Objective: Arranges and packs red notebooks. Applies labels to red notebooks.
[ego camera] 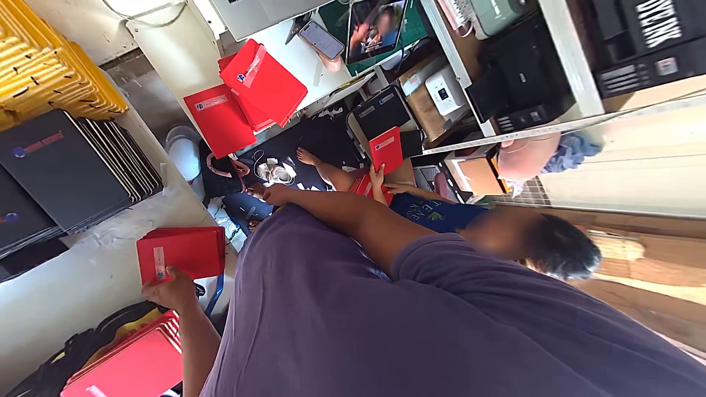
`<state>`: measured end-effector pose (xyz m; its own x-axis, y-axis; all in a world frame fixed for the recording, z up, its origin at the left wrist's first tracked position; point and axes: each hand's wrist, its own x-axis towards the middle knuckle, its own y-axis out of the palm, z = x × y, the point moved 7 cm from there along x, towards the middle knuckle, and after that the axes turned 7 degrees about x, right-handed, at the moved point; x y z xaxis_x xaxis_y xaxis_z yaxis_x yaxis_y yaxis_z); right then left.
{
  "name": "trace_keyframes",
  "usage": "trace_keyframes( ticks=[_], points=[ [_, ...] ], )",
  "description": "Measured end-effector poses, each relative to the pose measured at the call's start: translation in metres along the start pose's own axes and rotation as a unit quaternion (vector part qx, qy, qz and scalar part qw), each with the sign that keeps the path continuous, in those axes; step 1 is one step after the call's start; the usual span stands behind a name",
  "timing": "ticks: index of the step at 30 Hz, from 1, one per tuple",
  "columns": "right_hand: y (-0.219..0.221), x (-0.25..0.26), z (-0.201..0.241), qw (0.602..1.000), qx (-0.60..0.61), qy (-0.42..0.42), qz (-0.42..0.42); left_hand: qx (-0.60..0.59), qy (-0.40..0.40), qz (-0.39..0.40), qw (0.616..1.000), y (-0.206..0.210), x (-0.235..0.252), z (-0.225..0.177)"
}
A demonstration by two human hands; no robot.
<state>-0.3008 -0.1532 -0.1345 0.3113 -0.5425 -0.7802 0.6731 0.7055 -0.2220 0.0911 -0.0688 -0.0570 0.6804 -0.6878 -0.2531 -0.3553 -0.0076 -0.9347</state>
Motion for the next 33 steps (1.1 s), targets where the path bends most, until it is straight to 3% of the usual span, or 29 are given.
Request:
trace_keyframes(
  ticks=[7,13,19,27,33],
  points=[
    [-0.006,-0.005,0.019,0.999,-0.035,0.013,0.025,0.005,-0.001,-0.003,1.000,0.000,0.001,0.002],
    [0.000,0.027,0.005,0.999,-0.026,-0.012,0.031,-0.011,0.023,0.033,0.999,-0.009,-0.016,-0.016],
    [-0.003,0.017,0.049,0.990,-0.103,0.012,0.099,-0.051,-0.049,0.039,0.997,-0.002,-0.021,-0.002],
    [0.002,0.058,0.049,0.969,-0.209,0.006,0.133,-0.146,-0.117,0.029,0.982,0.003,-0.020,0.013],
    [0.005,0.063,0.068,0.956,-0.256,-0.031,0.138,-0.182,-0.145,-0.038,0.972,0.001,-0.019,0.016]
  ],
)
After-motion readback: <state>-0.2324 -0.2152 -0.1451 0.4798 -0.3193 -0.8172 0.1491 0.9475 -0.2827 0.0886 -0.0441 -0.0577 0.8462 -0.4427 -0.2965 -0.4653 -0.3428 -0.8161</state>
